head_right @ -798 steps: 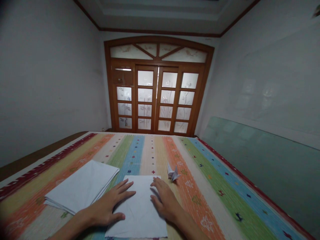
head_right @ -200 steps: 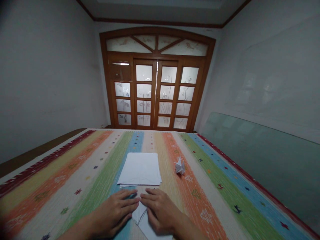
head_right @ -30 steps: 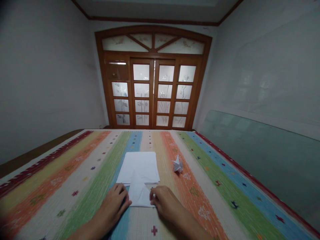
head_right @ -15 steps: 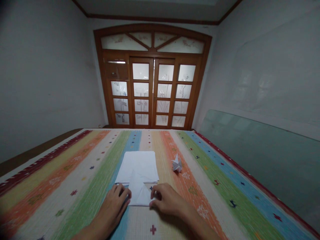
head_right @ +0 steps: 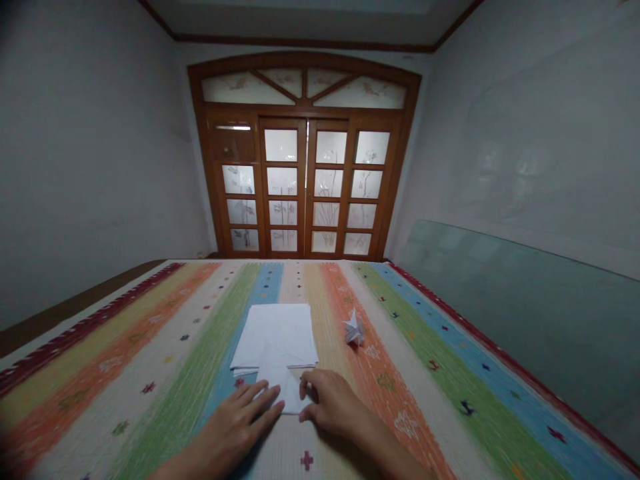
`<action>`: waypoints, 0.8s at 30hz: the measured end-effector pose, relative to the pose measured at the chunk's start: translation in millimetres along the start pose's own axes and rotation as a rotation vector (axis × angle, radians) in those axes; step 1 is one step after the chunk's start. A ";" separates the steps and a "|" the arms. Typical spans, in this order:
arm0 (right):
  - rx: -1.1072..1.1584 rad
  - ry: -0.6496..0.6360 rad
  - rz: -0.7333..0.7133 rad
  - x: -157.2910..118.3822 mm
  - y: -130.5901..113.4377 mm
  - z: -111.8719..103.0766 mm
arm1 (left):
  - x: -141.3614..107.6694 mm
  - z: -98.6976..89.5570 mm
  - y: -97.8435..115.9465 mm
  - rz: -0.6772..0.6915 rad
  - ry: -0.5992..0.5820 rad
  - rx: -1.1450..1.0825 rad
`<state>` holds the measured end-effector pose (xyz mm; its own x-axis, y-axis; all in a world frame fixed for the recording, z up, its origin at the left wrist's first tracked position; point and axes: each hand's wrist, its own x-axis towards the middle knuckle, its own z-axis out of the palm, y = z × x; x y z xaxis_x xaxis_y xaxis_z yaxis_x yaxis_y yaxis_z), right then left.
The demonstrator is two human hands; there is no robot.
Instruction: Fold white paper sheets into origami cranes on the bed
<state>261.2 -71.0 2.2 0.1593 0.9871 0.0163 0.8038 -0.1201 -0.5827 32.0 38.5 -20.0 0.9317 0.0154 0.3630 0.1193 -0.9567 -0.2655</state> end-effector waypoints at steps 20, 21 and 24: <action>-0.002 0.194 0.067 1.1 -23.8 34.8 | -0.7 -22.7 12.5 -0.126 -0.421 -0.413; -0.004 0.194 0.083 2.1 -24.9 35.0 | -2.5 -23.0 11.7 -0.135 -0.422 -0.433; -0.031 0.184 0.152 4.8 -27.9 33.3 | -6.4 -24.6 8.5 -0.139 -0.440 -0.482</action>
<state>220.5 -59.4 -8.5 0.3794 0.9218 0.0795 0.7794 -0.2720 -0.5644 18.6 23.2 -2.6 0.9841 0.1671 -0.0607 0.1766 -0.9585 0.2239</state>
